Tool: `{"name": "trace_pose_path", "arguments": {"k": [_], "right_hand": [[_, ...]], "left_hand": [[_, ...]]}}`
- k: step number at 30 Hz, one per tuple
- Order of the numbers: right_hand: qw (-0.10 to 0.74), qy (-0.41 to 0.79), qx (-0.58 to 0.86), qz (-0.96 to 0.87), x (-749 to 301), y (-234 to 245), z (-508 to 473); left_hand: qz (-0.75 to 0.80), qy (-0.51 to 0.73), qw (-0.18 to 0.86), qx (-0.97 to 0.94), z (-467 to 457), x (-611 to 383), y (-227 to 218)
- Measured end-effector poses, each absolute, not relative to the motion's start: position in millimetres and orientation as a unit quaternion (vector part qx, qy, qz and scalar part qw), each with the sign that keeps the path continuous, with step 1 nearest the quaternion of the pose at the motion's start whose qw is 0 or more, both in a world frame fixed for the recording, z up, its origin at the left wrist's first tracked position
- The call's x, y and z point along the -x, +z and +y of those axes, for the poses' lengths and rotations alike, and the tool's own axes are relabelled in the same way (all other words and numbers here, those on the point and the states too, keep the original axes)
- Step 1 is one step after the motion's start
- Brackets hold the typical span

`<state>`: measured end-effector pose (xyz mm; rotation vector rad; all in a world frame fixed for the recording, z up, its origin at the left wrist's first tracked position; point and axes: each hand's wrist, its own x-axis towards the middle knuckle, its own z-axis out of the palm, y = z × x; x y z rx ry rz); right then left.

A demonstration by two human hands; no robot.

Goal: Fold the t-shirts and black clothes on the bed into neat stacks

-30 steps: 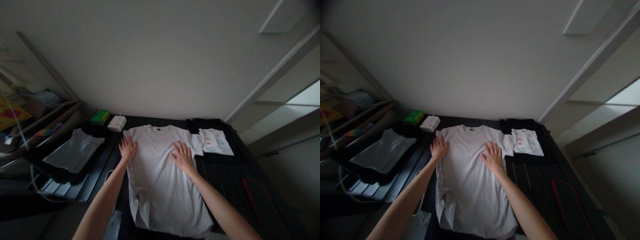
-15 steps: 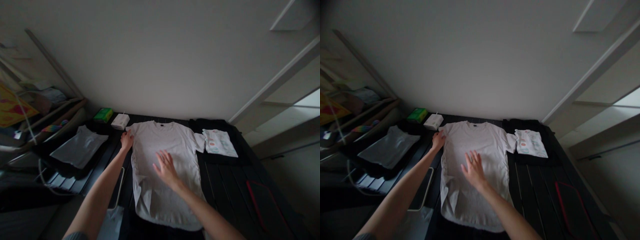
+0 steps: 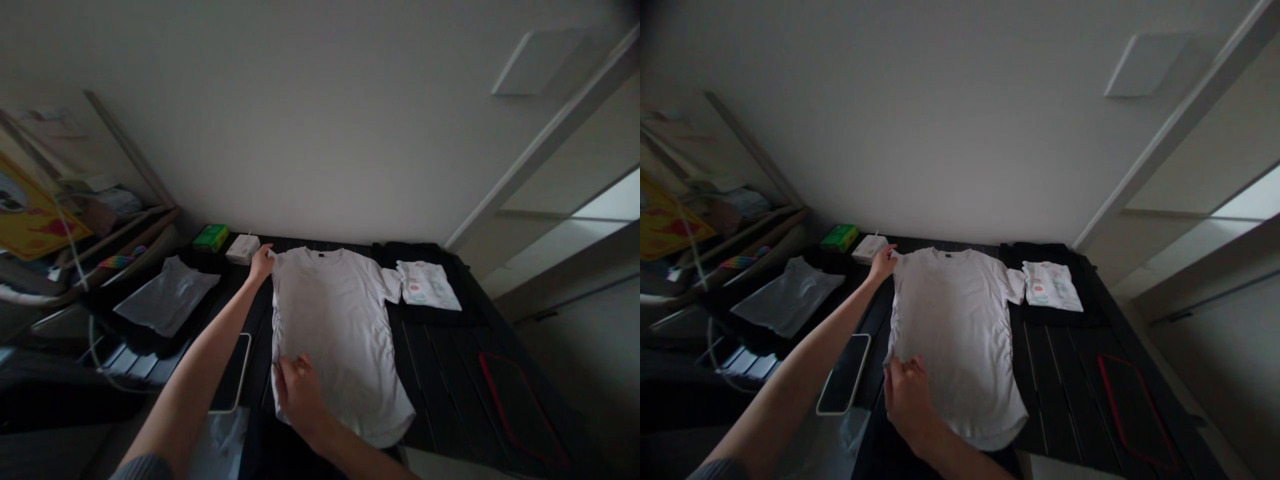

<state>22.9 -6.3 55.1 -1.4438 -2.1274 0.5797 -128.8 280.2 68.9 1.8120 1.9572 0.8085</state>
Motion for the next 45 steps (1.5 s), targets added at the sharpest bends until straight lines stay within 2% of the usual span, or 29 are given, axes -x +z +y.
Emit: {"name": "trace_pose_path", "arguments": {"k": [4, 8, 12, 18, 21, 25, 28, 34, 37, 41, 45], "right_hand": [[0.240, 0.235, 0.598, -0.728, -41, 55, -23], [0.216, 0.174, 0.666, -0.693, -69, 47, -35], [0.234, 0.129, 0.623, -0.736, -100, 37, -44], [0.144, 0.228, 0.489, -0.830, -121, 7, -49], [0.159, 0.231, 0.537, -0.795, -135, 2, -19], [0.225, 0.110, 0.754, -0.607, -184, 9, 64], [0.189, 0.094, 0.852, -0.479, -232, 12, 126], [0.142, 0.148, 0.854, -0.478, -267, 2, 171], [0.145, 0.124, 0.852, -0.487, -257, -1, 167], [0.189, 0.038, 0.839, -0.509, -236, 15, 162], [0.260, 0.055, 0.777, -0.571, -197, 50, 174]], "left_hand": [[0.620, 0.314, 0.217, -0.685, 290, 63, 80], [0.481, 0.308, 0.291, -0.768, 274, 4, 59], [0.521, 0.222, 0.179, -0.804, 241, -16, 15], [0.576, 0.105, 0.073, -0.807, 219, -9, -31], [0.575, 0.092, 0.042, -0.812, 222, -8, -34], [0.577, 0.106, 0.031, -0.809, 223, -9, -35], [0.583, 0.112, 0.040, -0.804, 222, -9, -35], [0.586, 0.144, 0.056, -0.796, 220, -8, -32], [0.575, 0.197, 0.072, -0.791, 218, -6, -26], [0.548, 0.272, 0.091, -0.786, 213, -1, -17], [0.546, 0.342, 0.123, -0.755, 211, 3, -16]]}}
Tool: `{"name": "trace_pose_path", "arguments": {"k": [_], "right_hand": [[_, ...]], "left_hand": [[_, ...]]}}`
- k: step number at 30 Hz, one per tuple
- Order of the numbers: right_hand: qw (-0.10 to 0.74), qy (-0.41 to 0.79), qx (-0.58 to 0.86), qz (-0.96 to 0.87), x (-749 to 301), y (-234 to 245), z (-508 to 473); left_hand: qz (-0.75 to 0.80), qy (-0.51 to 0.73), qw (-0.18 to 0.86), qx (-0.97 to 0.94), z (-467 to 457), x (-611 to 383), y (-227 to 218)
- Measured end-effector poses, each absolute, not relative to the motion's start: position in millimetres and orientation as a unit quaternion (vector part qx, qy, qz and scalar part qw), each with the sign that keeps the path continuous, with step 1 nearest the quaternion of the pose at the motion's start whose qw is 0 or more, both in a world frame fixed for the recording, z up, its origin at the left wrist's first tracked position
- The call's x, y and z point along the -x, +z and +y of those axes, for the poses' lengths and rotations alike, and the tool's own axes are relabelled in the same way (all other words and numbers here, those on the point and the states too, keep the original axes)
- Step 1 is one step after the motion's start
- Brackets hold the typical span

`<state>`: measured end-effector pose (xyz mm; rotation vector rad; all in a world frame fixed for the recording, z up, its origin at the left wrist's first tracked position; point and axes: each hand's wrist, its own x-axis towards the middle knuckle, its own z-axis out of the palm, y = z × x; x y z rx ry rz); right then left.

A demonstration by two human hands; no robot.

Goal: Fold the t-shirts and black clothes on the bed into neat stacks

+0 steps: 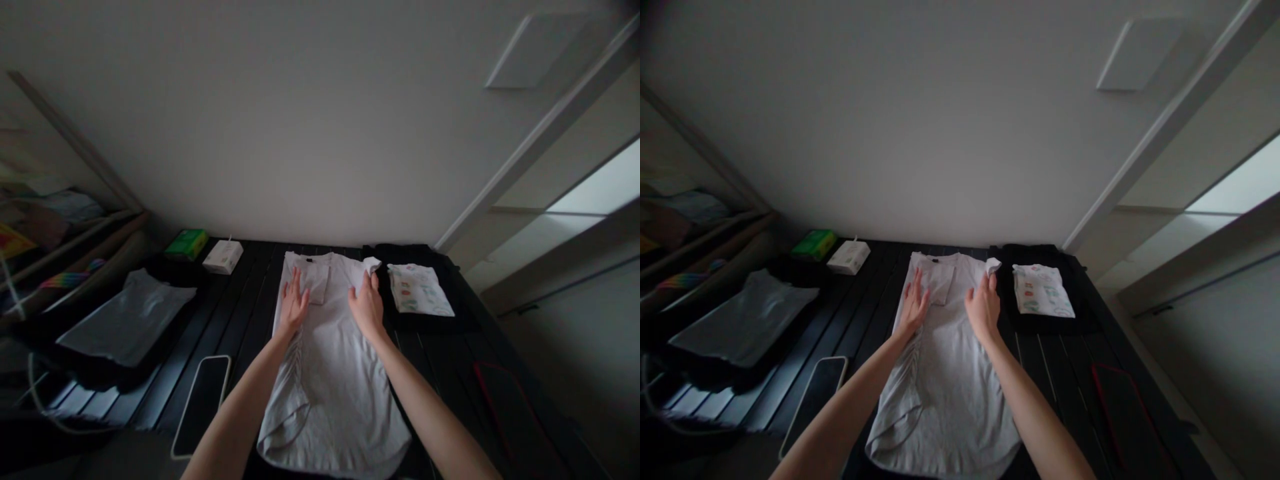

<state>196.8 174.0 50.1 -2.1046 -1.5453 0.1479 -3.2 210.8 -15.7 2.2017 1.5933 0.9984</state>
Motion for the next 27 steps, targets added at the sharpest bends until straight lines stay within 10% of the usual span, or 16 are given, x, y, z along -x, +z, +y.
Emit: {"name": "trace_pose_path", "arguments": {"k": [11, 27], "right_hand": [[0.263, 0.217, 0.596, -0.727, -91, 25, 208], [0.062, 0.200, 0.668, -0.714, -165, 45, -19]], "left_hand": [[0.588, 0.265, 0.092, -0.759, 215, 10, -25], [0.602, 0.201, 0.100, -0.767, 211, -3, -14]]}}
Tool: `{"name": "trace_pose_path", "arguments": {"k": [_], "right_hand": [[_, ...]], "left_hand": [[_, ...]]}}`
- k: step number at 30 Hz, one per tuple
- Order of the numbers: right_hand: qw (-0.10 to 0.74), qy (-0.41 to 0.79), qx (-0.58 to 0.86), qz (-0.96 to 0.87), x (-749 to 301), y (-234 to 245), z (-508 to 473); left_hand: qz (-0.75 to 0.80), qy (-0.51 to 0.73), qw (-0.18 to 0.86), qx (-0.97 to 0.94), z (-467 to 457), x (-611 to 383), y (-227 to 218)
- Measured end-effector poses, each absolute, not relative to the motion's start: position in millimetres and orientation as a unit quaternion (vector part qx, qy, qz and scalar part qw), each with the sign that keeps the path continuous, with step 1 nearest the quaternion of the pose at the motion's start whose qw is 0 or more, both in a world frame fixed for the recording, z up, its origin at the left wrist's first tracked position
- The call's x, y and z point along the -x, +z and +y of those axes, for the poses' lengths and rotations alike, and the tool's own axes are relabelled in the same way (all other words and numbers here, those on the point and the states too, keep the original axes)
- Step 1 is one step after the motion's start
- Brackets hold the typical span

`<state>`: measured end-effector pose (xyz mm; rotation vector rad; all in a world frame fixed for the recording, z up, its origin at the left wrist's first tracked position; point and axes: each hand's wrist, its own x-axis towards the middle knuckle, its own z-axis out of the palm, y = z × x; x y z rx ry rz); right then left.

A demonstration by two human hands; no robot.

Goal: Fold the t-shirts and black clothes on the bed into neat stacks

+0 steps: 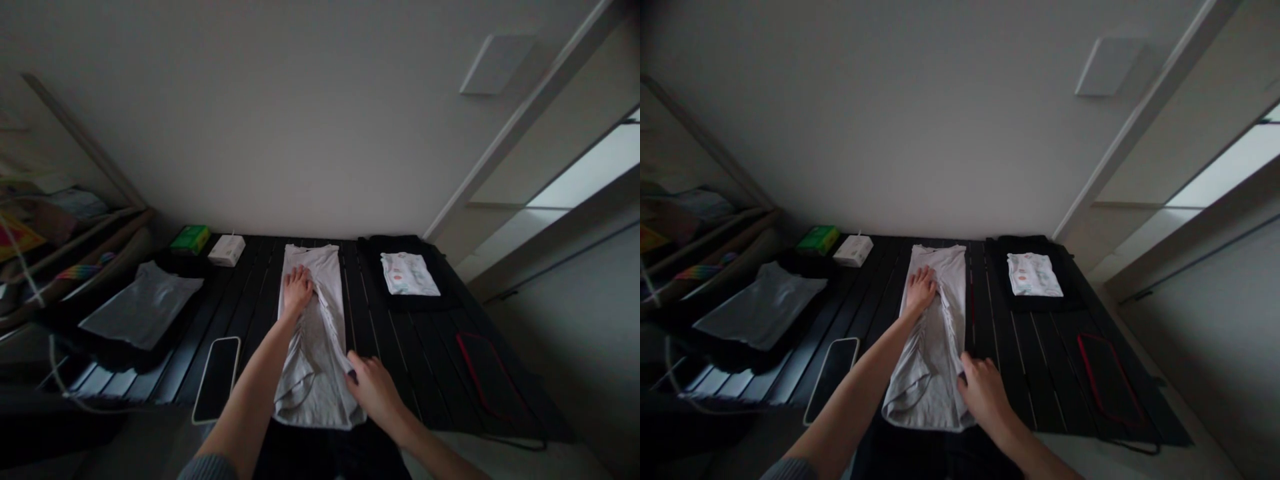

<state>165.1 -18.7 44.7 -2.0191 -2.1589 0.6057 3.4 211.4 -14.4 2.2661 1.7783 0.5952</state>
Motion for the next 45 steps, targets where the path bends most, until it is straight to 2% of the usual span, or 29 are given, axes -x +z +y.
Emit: {"name": "trace_pose_path", "arguments": {"k": [4, 7, 10, 14, 17, 19, 24, 27, 31, 34, 37, 40, 45], "right_hand": [[0.103, 0.146, 0.571, -0.802, -151, 59, -53], [0.083, 0.225, 0.433, -0.869, -154, 62, -65], [0.063, 0.320, 0.351, -0.878, -171, 66, -68], [0.074, 0.294, 0.413, -0.859, -191, 65, -55], [0.019, 0.257, 0.414, -0.873, -191, 48, -45], [0.002, 0.229, 0.412, -0.882, -185, 33, -45], [0.038, 0.202, 0.420, -0.884, -175, 22, -63], [0.045, 0.250, 0.413, -0.875, -180, 42, -74], [0.012, 0.404, 0.367, -0.838, -196, 78, -74], [-0.005, 0.478, 0.365, -0.799, -205, 97, -56], [0.089, 0.425, 0.447, -0.782, -205, 109, -20], [0.187, 0.290, 0.550, -0.761, -195, 121, 31], [0.261, 0.119, 0.667, -0.688, -163, 114, 94]], "left_hand": [[0.583, 0.263, 0.129, -0.758, 197, 5, -1], [0.515, 0.268, 0.168, -0.797, 160, 27, 7], [0.422, 0.202, 0.207, -0.859, 97, 57, 12], [0.360, 0.073, 0.210, -0.906, 8, 90, 15], [0.356, 0.021, 0.210, -0.910, -30, 100, 15], [0.374, 0.011, 0.196, -0.906, -40, 101, 12], [0.408, 0.030, 0.188, -0.893, -53, 100, 10], [0.404, 0.022, 0.246, -0.881, -63, 96, 35], [0.347, -0.051, 0.392, -0.850, -60, 89, 90], [0.335, -0.096, 0.430, -0.832, -37, 85, 116], [0.395, -0.057, 0.383, -0.833, 7, 81, 123], [0.473, 0.052, 0.286, -0.832, 62, 75, 124], [0.575, 0.279, 0.064, -0.766, 122, 50, 108]]}}
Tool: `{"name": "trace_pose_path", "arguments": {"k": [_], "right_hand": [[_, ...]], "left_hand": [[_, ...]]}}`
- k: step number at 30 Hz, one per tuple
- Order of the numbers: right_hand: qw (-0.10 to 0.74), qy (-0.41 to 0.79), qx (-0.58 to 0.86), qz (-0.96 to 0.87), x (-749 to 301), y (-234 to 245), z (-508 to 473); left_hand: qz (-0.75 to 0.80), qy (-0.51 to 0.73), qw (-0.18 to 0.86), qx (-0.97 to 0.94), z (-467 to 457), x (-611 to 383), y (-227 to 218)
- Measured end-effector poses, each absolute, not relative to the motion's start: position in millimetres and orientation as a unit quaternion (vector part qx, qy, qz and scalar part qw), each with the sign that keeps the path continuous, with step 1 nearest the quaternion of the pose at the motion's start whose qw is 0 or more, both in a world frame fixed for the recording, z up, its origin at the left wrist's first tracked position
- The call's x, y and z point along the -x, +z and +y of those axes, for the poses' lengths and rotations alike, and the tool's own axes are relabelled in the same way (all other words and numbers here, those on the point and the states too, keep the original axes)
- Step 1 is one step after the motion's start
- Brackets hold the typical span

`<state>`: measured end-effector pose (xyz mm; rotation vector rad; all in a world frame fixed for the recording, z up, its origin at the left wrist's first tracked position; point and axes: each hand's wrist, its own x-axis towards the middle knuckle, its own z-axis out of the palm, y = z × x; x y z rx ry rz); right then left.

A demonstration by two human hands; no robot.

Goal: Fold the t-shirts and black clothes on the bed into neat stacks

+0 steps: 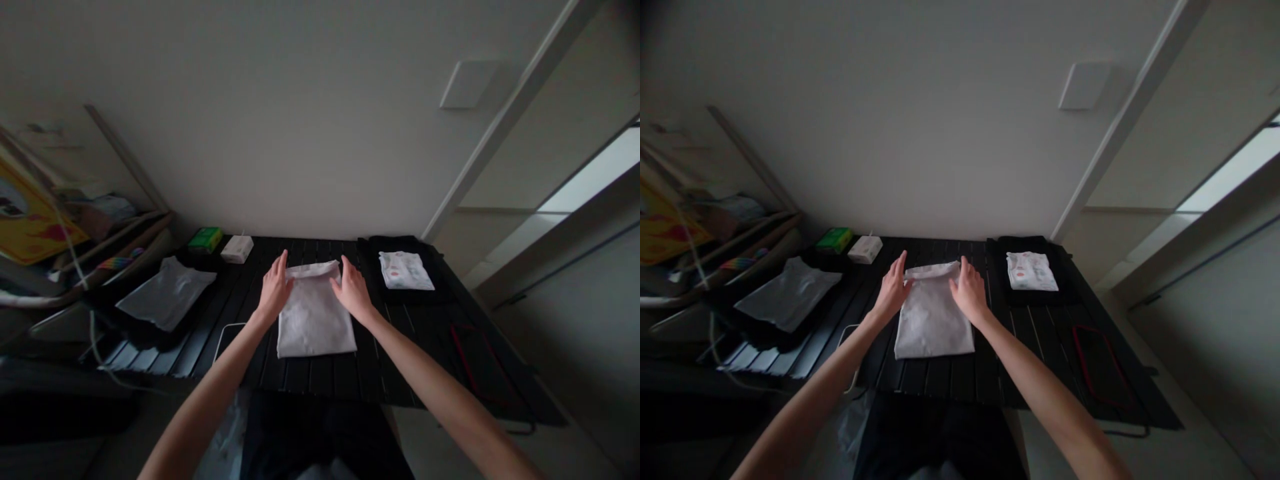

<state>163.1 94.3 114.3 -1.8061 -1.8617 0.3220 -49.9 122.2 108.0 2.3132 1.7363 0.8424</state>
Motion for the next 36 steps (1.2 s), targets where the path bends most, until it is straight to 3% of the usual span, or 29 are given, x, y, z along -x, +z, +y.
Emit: {"name": "trace_pose_path", "arguments": {"k": [3, 7, 11, 17, 23, 29, 33, 36], "right_hand": [[0.238, 0.037, 0.684, -0.688, -142, 74, 94], [0.144, 0.076, 0.669, -0.725, -127, 12, 73], [0.129, 0.082, 0.703, -0.695, -126, -6, 65], [0.134, 0.094, 0.758, -0.631, -126, 3, 68], [0.186, 0.141, 0.727, -0.646, -131, 13, 67], [0.235, 0.062, 0.694, -0.678, -173, 38, 71], [0.210, -0.038, 0.728, -0.652, -240, 77, 85], [0.182, -0.120, 0.764, -0.607, -300, 108, 106]], "left_hand": [[0.616, 0.273, -0.015, -0.739, 116, 32, 69], [0.601, 0.172, 0.031, -0.780, 94, 21, 8], [0.621, 0.162, 0.047, -0.765, 86, 21, -13], [0.739, 0.165, 0.003, -0.654, 72, 16, -2], [0.745, 0.117, 0.110, -0.647, 68, -5, 17], [0.616, 0.251, 0.215, -0.715, 76, -63, 46], [0.505, 0.369, 0.270, -0.732, 101, -130, 73], [0.435, 0.366, 0.270, -0.777, 121, -180, 96]]}}
